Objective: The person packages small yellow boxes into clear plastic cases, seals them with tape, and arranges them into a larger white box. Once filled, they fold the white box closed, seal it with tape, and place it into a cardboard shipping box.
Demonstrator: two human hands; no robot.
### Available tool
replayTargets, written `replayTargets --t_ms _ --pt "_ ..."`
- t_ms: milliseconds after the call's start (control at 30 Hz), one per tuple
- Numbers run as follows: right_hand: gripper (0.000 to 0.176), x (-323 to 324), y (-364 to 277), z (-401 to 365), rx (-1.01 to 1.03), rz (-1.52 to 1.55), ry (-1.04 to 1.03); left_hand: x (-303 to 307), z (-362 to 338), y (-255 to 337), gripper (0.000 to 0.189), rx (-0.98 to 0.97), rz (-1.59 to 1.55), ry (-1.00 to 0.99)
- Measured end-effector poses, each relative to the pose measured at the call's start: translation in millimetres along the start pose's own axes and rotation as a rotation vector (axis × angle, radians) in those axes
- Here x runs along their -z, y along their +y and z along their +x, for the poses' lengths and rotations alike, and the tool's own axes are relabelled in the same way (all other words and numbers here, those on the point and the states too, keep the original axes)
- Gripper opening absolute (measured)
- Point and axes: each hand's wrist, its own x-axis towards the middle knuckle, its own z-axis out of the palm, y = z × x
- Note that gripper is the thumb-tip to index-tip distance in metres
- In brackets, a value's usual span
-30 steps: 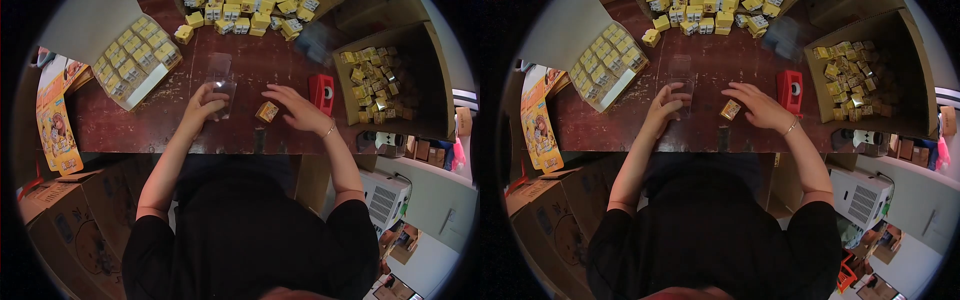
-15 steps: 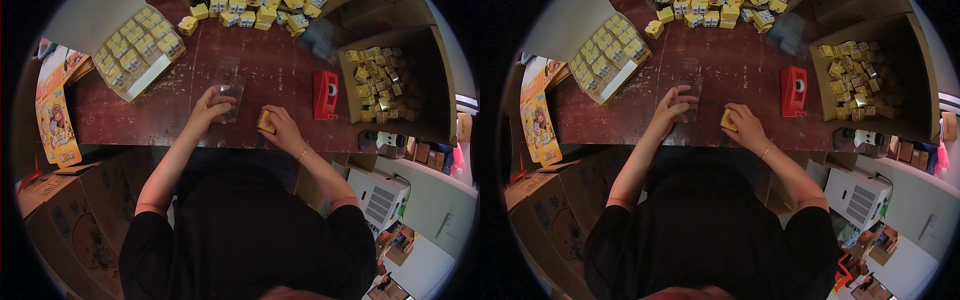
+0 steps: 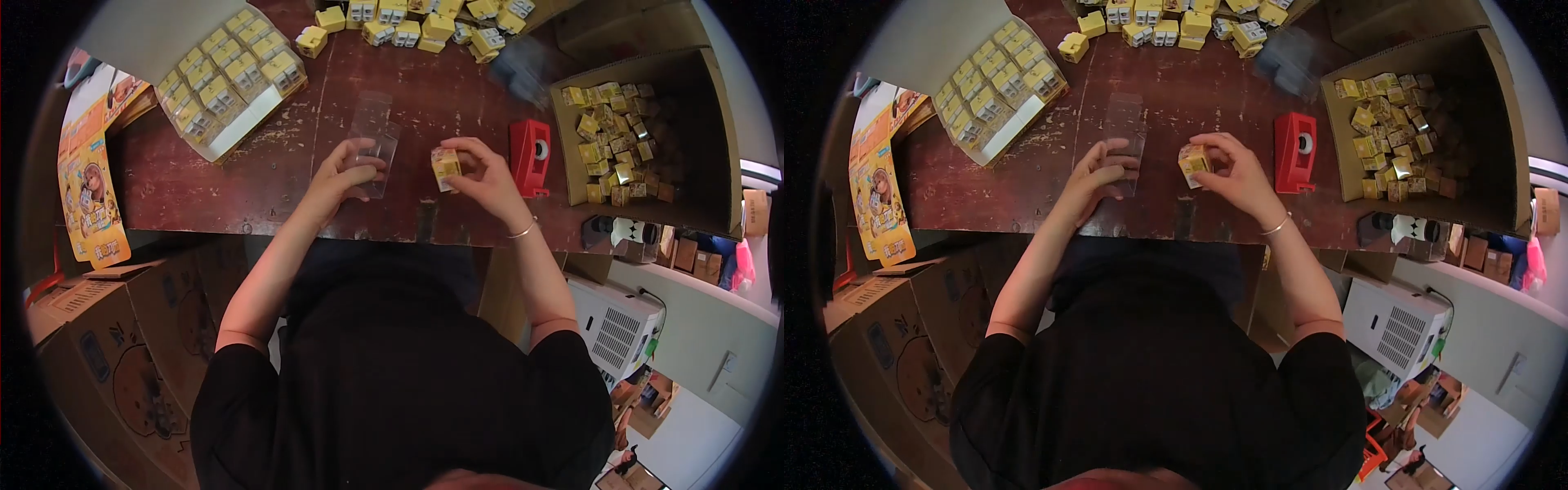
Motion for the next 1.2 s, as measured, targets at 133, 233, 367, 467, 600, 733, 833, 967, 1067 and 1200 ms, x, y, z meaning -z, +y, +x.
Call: replayTargets --t_ms 133,233,367,467,600,733,833,967,1067,1200 --pt "0.041 -1 -36 29 0.116 0.318 0.114 -4 2 -12 0.052 0.022 0.118 -0.048" --pt "0.037 -17 -42 43 0.304 -0.335 0.196 -20 -2 -6 0.054 -0.034 0.021 -0.092" --pt "0.031 -14 -34 47 0.475 -0.722 0.141 -12 0 -6 0.055 -0.094 0.05 0.015" --pt "0.029 -2 -39 52 0.457 -0.624 0.121 -2 5 -15 0.056 -0.284 0.342 -0.024" --pt "0.025 5 -47 53 0.304 -0.62 0.176 -5 1 2 0.055 -0.08 0.093 0.044" --pt "0.038 18 -1 55 0.218 -0.713 0.261 6 -3 10 0.054 -0.092 0.074 0.096" --pt "0.055 -2 15 52 0.084 -0.463 0.36 21 -5 8 0.054 -0.071 0.141 0.153" --pt "0.066 -55 48 57 0.285 -0.608 0.539 28 -5 6 0.054 -0.081 0.093 0.182" --pt "0.056 -65 50 75 0.444 -0.803 0.691 27 -3 2 0.054 -0.09 0.102 0.177" --pt "0.044 -65 -8 85 0.323 0.189 0.51 24 -8 3 0.057 -0.117 0.101 0.175"
